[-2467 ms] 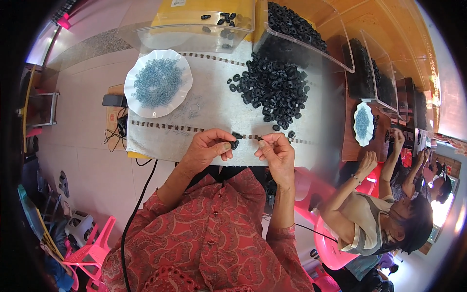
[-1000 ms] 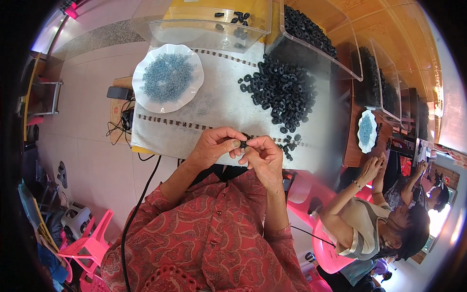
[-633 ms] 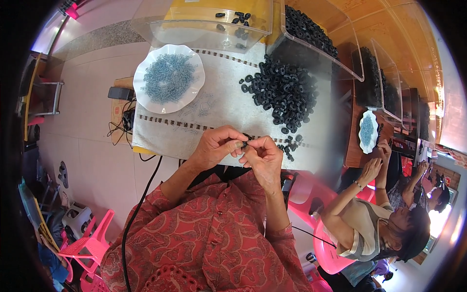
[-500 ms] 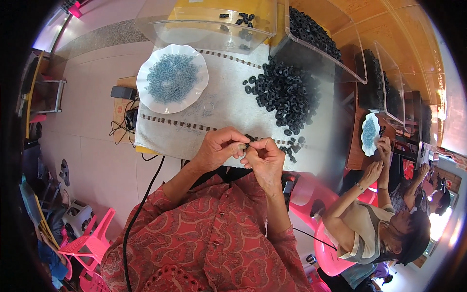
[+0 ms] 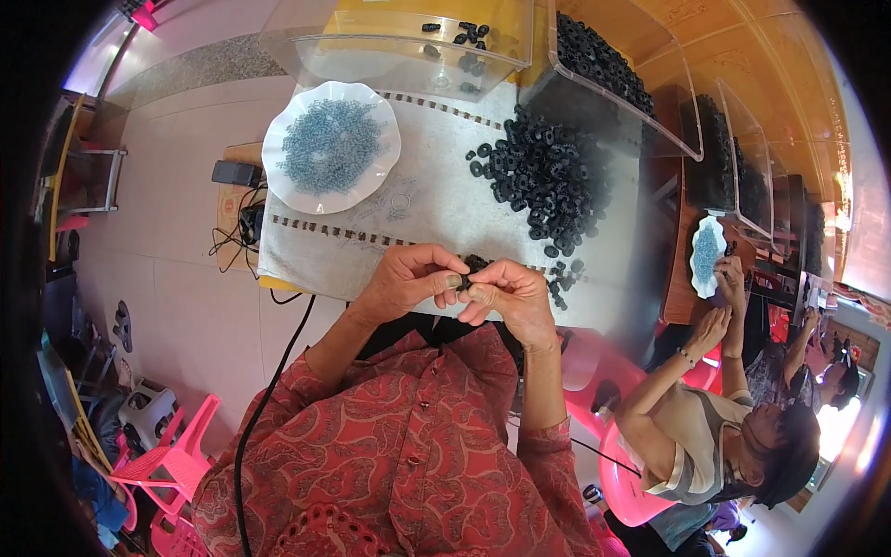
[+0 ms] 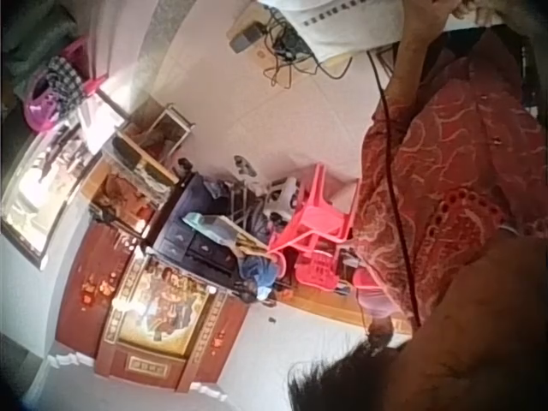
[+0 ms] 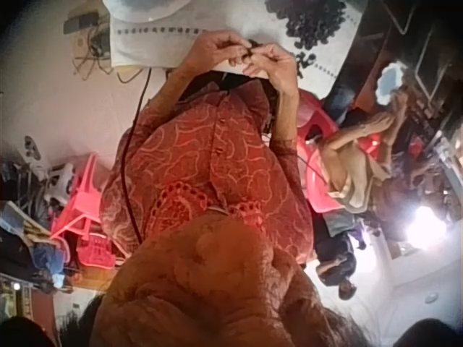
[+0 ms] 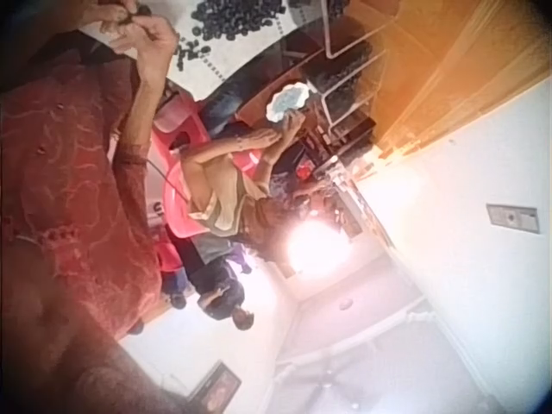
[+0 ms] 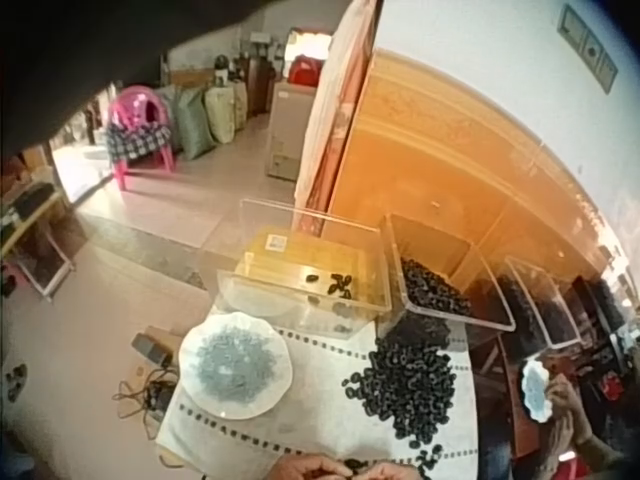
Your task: Manually assembling small black parts by inserting tiny silver pins or beads into them.
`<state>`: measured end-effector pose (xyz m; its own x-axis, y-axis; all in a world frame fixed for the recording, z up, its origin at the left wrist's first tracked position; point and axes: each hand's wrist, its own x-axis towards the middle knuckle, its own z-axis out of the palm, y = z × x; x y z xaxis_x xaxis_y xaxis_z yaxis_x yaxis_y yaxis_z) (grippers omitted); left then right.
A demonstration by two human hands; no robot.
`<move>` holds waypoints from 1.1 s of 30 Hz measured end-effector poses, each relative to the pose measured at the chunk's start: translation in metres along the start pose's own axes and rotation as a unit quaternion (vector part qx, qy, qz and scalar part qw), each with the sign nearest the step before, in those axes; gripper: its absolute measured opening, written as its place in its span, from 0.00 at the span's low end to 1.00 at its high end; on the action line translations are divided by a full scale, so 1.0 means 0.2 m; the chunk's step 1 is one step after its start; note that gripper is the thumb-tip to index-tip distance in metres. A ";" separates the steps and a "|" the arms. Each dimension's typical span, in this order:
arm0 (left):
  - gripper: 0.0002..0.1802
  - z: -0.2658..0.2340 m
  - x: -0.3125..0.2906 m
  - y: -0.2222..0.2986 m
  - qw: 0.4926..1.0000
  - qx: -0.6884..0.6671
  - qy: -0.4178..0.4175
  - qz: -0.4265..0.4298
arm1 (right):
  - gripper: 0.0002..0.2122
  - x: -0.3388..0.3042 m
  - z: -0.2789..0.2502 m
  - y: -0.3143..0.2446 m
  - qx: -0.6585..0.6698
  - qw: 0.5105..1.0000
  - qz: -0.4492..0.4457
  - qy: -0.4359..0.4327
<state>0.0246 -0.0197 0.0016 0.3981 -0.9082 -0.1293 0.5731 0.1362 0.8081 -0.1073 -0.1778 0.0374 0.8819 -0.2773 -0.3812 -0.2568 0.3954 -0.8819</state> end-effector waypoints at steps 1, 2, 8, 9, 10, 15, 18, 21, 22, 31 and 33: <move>0.08 0.00 0.00 0.00 1.000 0.000 0.000 0.000 | 0.04 0.00 -0.02 0.01 0.011 1.000 0.009 -0.017; 0.08 0.01 0.00 0.00 1.000 0.005 -0.004 -0.001 | 0.04 0.01 -0.03 0.04 0.011 1.000 0.009 -0.018; 0.06 0.01 -0.01 -0.04 1.000 -0.002 -0.012 0.020 | 0.04 0.01 -0.01 0.08 0.046 0.998 -0.040 -0.022; 0.06 0.01 -0.01 -0.04 1.000 -0.002 -0.011 0.025 | 0.05 0.01 0.00 0.08 0.050 0.998 -0.038 -0.015; 0.06 0.01 -0.02 -0.04 1.000 -0.003 -0.012 0.024 | 0.05 0.00 0.01 0.08 0.055 0.998 -0.036 -0.006; 0.07 0.05 0.00 -0.03 0.998 0.043 0.027 0.043 | 0.04 -0.02 0.04 0.09 0.061 0.996 -0.043 0.042; 0.07 0.06 0.02 -0.07 0.998 0.013 0.053 0.036 | 0.04 -0.04 0.08 0.03 0.040 0.995 -0.033 0.089; 0.08 0.06 0.03 -0.08 0.998 -0.003 0.045 0.037 | 0.05 -0.05 0.12 -0.02 -0.001 0.993 -0.037 0.112; 0.08 0.06 0.03 -0.08 0.998 -0.002 0.044 0.038 | 0.05 -0.05 0.12 -0.02 -0.008 0.993 -0.041 0.113; 0.08 0.03 0.04 -0.12 0.993 -0.107 0.050 -0.015 | 0.07 -0.03 0.12 0.01 0.004 0.991 -0.052 0.127; 0.08 0.03 0.04 -0.12 0.992 -0.110 0.051 -0.018 | 0.07 -0.03 0.12 0.01 -0.001 0.990 -0.053 0.131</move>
<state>0.0103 -0.0334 -0.0154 0.4384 -0.8705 -0.2235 0.7264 0.1967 0.6585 -0.1043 -0.1545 0.0436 0.7712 -0.5348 -0.3453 -0.1695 0.3505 -0.9211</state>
